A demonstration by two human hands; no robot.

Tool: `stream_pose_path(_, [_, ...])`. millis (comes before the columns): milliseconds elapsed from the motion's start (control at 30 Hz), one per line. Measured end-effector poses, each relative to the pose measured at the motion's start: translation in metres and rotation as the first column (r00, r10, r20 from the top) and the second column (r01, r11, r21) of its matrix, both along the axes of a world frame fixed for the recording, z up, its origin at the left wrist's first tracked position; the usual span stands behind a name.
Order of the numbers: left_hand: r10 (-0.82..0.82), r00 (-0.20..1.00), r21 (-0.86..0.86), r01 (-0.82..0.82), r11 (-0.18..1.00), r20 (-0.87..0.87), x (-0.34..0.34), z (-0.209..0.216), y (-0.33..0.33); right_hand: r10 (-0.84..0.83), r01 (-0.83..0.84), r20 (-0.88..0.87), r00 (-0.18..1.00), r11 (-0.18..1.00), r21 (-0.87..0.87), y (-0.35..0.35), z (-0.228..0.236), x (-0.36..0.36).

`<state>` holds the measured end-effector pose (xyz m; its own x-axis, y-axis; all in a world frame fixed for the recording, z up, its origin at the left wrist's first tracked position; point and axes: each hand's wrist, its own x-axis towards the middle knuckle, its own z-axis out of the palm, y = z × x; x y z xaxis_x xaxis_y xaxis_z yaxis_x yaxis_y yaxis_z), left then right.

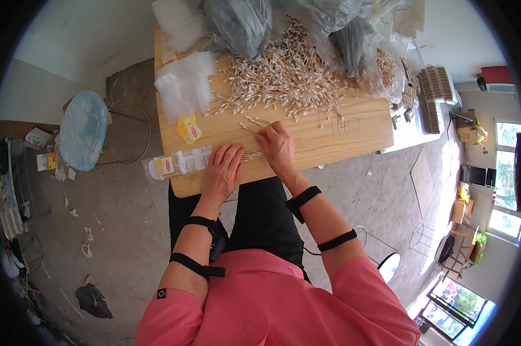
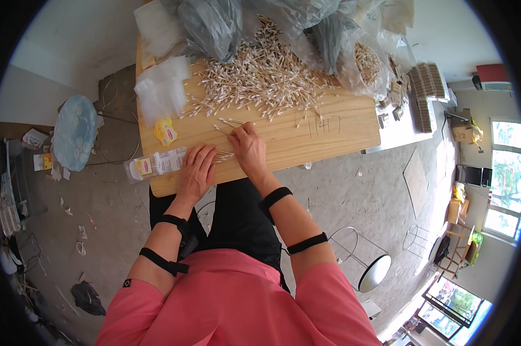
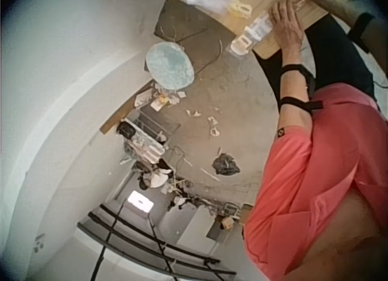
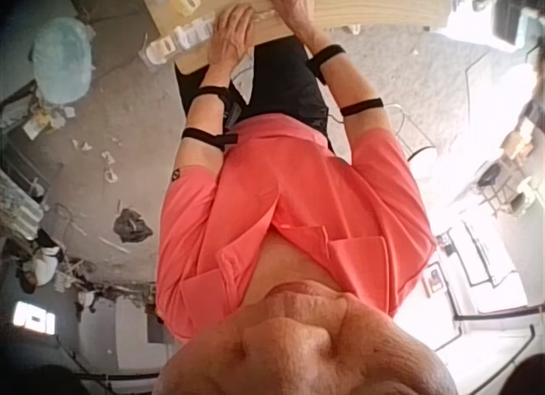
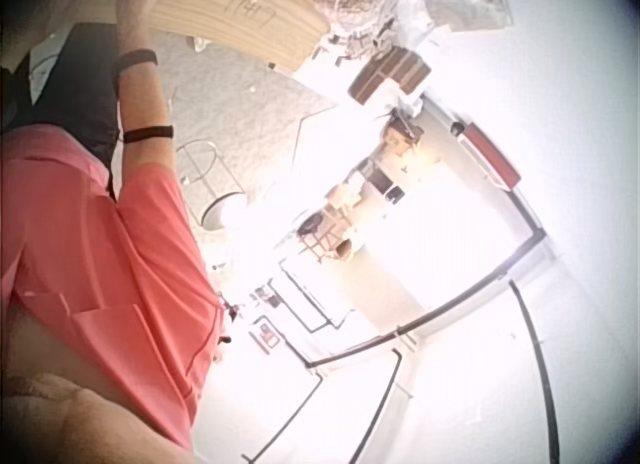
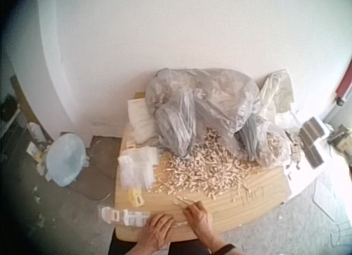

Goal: Counting and packaging groups of cotton swabs into small transparent plastic bags.

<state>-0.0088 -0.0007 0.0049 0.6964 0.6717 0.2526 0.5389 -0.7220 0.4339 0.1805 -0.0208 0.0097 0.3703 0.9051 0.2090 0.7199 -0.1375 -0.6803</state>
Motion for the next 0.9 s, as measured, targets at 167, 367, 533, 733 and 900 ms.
stream_pose_path(167, [-0.003, 1.0, -0.019, 0.003, 1.0, 0.0, 0.001, 0.002, 0.0, 0.126, -0.126, -0.015, 0.992, 0.992, -0.029, -0.008, 0.0, -0.006])
stream_pose_path(367, [-0.012, 0.994, 0.012, 0.013, 1.0, -0.111, -0.001, 0.004, 0.001, -0.021, 0.023, -0.061, 0.998, 0.999, 0.042, -0.004, 0.009, 0.003])
stream_pose_path(533, [-0.023, 0.995, -0.04, 0.019, 0.999, -0.093, -0.001, 0.002, 0.001, -0.038, 0.039, 0.067, 0.997, 0.999, -0.021, 0.004, 0.002, 0.021])
stream_pose_path(733, [-0.016, 0.999, -0.031, 0.015, 0.999, -0.045, 0.002, 0.001, 0.0, 0.076, -0.075, 0.03, 0.997, 0.996, -0.05, -0.002, -0.001, 0.013])
stream_pose_path(900, [-0.005, 0.995, 0.002, 0.005, 1.0, -0.104, -0.001, 0.001, 0.001, 0.296, -0.307, -0.109, 0.949, 0.945, -0.109, -0.009, 0.007, -0.006])
